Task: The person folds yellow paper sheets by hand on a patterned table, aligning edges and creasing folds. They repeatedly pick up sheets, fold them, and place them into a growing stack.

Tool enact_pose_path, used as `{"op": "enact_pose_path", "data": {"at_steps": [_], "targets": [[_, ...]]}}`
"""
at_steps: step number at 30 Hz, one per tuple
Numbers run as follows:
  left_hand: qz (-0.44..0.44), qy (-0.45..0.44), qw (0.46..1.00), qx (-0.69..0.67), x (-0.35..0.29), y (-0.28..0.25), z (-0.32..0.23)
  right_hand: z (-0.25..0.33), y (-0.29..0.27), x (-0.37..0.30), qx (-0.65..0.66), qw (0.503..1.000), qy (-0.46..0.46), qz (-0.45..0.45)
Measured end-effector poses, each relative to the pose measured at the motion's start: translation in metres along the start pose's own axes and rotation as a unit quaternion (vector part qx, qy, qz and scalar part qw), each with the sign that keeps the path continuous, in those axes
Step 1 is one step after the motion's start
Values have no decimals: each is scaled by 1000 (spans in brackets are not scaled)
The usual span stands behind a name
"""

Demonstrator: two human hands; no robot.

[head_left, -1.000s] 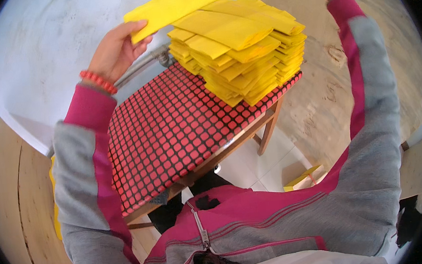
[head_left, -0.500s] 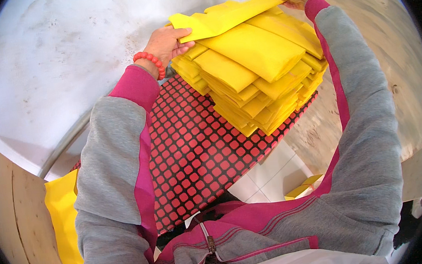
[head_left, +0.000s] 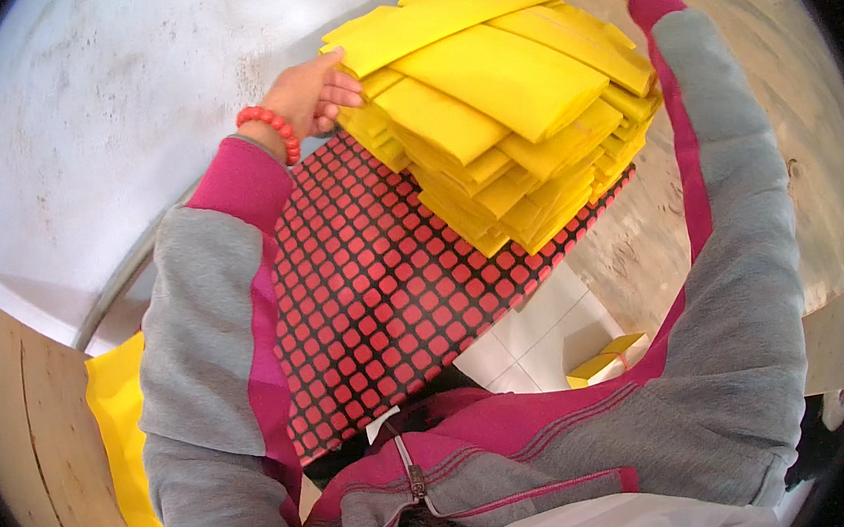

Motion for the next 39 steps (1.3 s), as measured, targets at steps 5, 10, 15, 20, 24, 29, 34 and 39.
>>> {"op": "enact_pose_path", "data": {"at_steps": [5,10,15,20,24,29,34,39], "targets": [[-101,112,989,-2,-75,-43,-9,160,-35,-138,281,954,-83,-68],[98,331,936,-77,-215,-24,-11,308,70,-323,457,847,-244,123],[-267,257,926,-66,-355,-50,117,373,270,-503,404,616,-282,615],[-435,164,880,-99,-515,-63,231,394,415,-610,458,604,-100,644],[-529,24,836,-145,-600,-38,338,414,463,-633,438,634,-124,626],[-561,44,798,-217,-639,-12,400,463,481,-609,147,815,-475,297],[-575,61,790,-202,-654,-26,406,496,497,-604,163,818,-528,163],[-585,53,776,-230,-656,-45,417,495,524,-581,195,856,-446,174]]}}
Point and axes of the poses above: each hand's wrist, its own x-axis towards the middle knuckle, its own y-axis out of the palm, z = x × y, the point moved 10 cm from there along x, towards the middle knuckle
